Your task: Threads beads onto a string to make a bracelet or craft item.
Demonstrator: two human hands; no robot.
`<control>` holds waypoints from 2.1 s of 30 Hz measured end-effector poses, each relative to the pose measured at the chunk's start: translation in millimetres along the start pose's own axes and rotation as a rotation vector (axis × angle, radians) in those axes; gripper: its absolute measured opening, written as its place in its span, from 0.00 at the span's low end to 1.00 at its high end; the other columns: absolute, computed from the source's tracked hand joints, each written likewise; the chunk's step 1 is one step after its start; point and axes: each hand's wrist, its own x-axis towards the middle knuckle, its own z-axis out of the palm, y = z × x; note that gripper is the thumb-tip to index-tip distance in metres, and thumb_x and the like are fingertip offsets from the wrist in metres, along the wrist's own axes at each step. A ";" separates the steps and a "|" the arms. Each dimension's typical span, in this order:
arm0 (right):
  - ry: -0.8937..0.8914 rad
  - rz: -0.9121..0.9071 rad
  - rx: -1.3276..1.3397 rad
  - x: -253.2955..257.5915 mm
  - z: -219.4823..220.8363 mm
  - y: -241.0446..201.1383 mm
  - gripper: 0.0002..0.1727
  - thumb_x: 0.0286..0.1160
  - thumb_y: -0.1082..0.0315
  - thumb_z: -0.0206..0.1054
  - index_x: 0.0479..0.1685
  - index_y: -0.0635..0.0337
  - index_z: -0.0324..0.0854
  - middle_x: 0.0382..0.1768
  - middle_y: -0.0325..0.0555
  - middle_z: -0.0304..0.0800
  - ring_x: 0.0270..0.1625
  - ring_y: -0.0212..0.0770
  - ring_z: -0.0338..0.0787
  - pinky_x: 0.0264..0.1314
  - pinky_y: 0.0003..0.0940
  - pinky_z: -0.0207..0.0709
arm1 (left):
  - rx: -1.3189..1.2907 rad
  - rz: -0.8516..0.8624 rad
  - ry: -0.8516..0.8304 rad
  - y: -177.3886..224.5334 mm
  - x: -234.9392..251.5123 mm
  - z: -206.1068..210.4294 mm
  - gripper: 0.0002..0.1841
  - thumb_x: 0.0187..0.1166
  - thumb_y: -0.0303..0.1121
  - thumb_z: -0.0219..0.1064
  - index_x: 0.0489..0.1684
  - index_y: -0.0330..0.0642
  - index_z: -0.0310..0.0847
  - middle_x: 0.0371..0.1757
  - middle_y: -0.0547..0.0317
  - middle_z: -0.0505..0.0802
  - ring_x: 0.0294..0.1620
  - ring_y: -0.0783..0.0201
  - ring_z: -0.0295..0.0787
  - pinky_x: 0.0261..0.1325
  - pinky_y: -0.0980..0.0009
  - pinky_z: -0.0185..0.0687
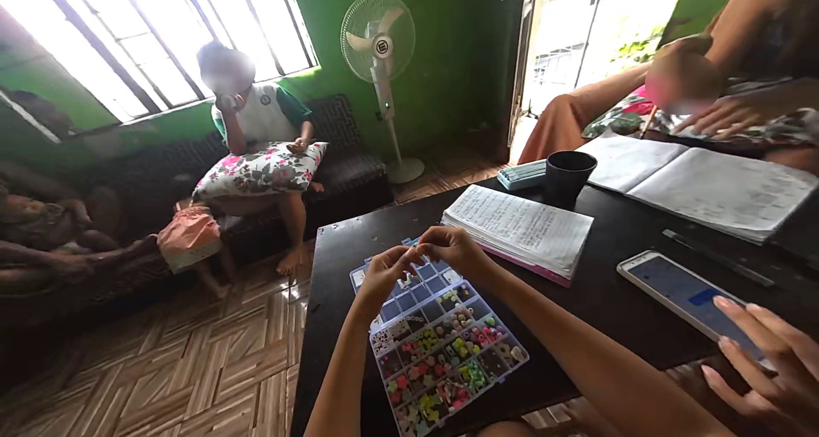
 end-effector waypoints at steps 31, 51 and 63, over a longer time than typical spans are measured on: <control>-0.028 -0.016 -0.069 0.0 -3.1 0.1 0.12 0.82 0.71 0.65 0.47 0.76 0.84 0.36 0.48 0.89 0.32 0.24 0.82 0.40 0.19 0.77 | 0.055 0.037 0.119 -4.1 -2.0 6.5 0.06 0.81 0.21 0.64 0.46 0.35 0.86 0.33 0.70 0.93 0.32 0.81 0.87 0.40 0.83 0.83; -0.045 -0.030 -0.101 1.0 0.6 -4.6 0.12 0.83 0.73 0.63 0.48 0.76 0.85 0.38 0.51 0.89 0.34 0.26 0.83 0.42 0.19 0.77 | 0.022 0.027 0.100 -2.4 -3.9 0.9 0.08 0.84 0.23 0.60 0.45 0.37 0.88 0.35 0.70 0.93 0.34 0.78 0.87 0.41 0.82 0.83; 0.006 -0.005 -0.108 -0.7 3.1 -7.5 0.10 0.81 0.71 0.64 0.46 0.73 0.85 0.36 0.42 0.89 0.34 0.21 0.84 0.42 0.17 0.79 | 0.006 0.017 0.012 1.0 -3.6 -1.5 0.08 0.86 0.26 0.61 0.48 0.33 0.86 0.38 0.69 0.92 0.35 0.80 0.86 0.43 0.80 0.83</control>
